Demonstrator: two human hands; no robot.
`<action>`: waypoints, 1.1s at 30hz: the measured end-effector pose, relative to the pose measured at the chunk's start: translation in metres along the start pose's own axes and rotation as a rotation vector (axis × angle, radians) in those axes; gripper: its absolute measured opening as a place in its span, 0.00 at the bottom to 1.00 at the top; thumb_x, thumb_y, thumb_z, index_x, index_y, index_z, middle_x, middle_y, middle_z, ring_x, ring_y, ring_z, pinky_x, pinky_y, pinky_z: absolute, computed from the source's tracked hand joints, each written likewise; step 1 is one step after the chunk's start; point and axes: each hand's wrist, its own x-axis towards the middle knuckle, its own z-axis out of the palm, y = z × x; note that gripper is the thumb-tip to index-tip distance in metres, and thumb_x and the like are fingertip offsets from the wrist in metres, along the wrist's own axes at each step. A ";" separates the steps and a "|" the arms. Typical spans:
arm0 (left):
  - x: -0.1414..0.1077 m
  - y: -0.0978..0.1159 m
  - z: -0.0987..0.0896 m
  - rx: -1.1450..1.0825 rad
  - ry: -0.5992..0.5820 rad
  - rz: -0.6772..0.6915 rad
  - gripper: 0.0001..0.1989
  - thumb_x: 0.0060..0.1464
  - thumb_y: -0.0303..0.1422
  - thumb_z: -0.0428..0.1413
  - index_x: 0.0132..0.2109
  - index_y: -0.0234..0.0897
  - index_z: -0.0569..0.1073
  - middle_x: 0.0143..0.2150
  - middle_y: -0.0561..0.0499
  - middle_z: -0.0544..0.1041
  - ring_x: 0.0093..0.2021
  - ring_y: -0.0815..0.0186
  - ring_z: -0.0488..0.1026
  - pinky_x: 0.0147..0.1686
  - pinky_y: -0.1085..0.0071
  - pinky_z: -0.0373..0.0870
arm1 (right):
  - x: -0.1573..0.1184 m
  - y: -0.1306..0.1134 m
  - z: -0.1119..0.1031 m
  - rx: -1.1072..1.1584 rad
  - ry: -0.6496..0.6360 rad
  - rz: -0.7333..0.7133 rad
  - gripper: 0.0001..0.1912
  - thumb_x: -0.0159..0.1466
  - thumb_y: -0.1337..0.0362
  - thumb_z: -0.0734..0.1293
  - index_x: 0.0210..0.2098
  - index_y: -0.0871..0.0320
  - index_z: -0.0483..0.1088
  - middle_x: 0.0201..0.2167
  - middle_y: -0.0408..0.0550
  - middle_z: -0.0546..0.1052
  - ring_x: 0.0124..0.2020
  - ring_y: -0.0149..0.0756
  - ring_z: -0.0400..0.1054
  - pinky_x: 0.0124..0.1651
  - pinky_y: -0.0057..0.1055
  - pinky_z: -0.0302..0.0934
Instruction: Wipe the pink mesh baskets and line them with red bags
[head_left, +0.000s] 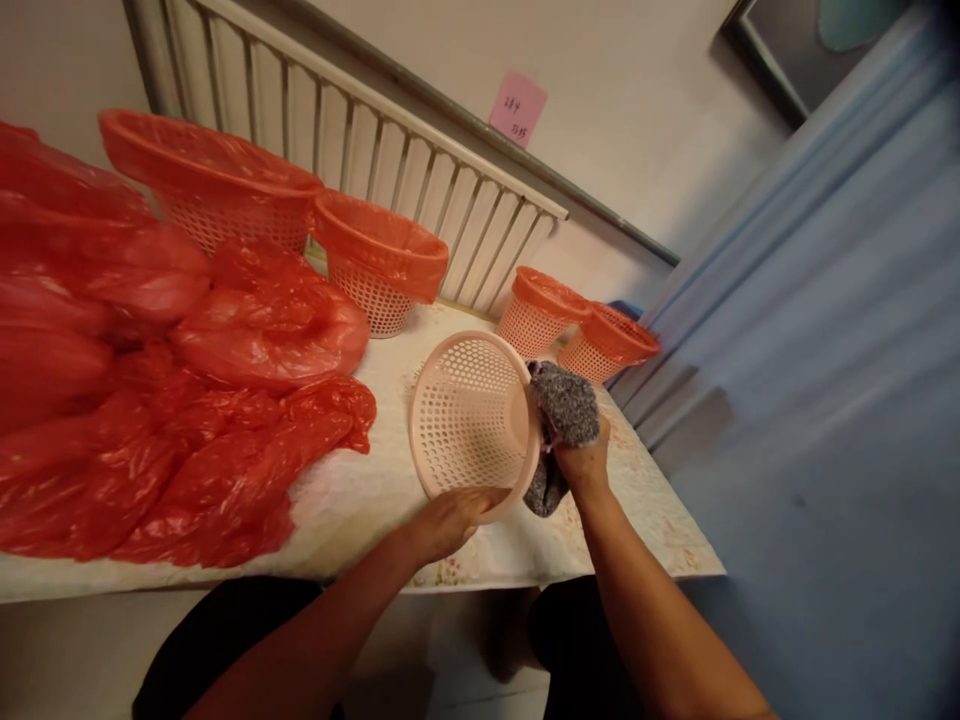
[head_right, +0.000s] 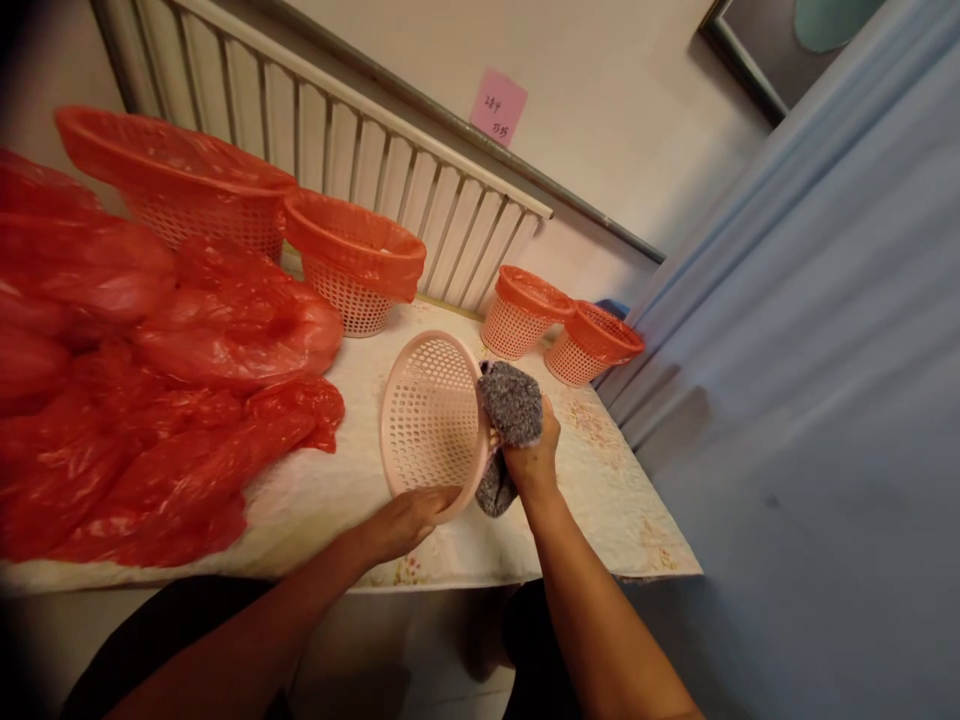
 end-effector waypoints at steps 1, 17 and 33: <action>0.000 -0.002 -0.001 0.006 0.002 -0.005 0.32 0.50 0.19 0.45 0.61 0.43 0.63 0.61 0.51 0.69 0.59 0.63 0.66 0.60 0.62 0.60 | 0.005 0.000 0.003 -0.008 -0.011 0.014 0.11 0.55 0.58 0.67 0.28 0.60 0.72 0.29 0.48 0.76 0.33 0.39 0.69 0.39 0.36 0.65; -0.001 0.019 0.025 0.022 0.039 0.033 0.31 0.51 0.18 0.45 0.62 0.38 0.60 0.54 0.46 0.72 0.54 0.60 0.69 0.57 0.61 0.65 | -0.036 0.033 -0.009 -0.022 -0.007 0.037 0.16 0.56 0.57 0.66 0.40 0.61 0.72 0.37 0.52 0.78 0.36 0.39 0.70 0.41 0.37 0.65; -0.001 0.014 0.016 -0.011 0.064 0.018 0.32 0.50 0.18 0.44 0.63 0.38 0.60 0.57 0.45 0.72 0.56 0.60 0.68 0.58 0.62 0.64 | -0.076 0.091 -0.024 -0.249 0.240 0.240 0.15 0.53 0.56 0.64 0.29 0.63 0.72 0.27 0.55 0.76 0.31 0.42 0.68 0.36 0.37 0.62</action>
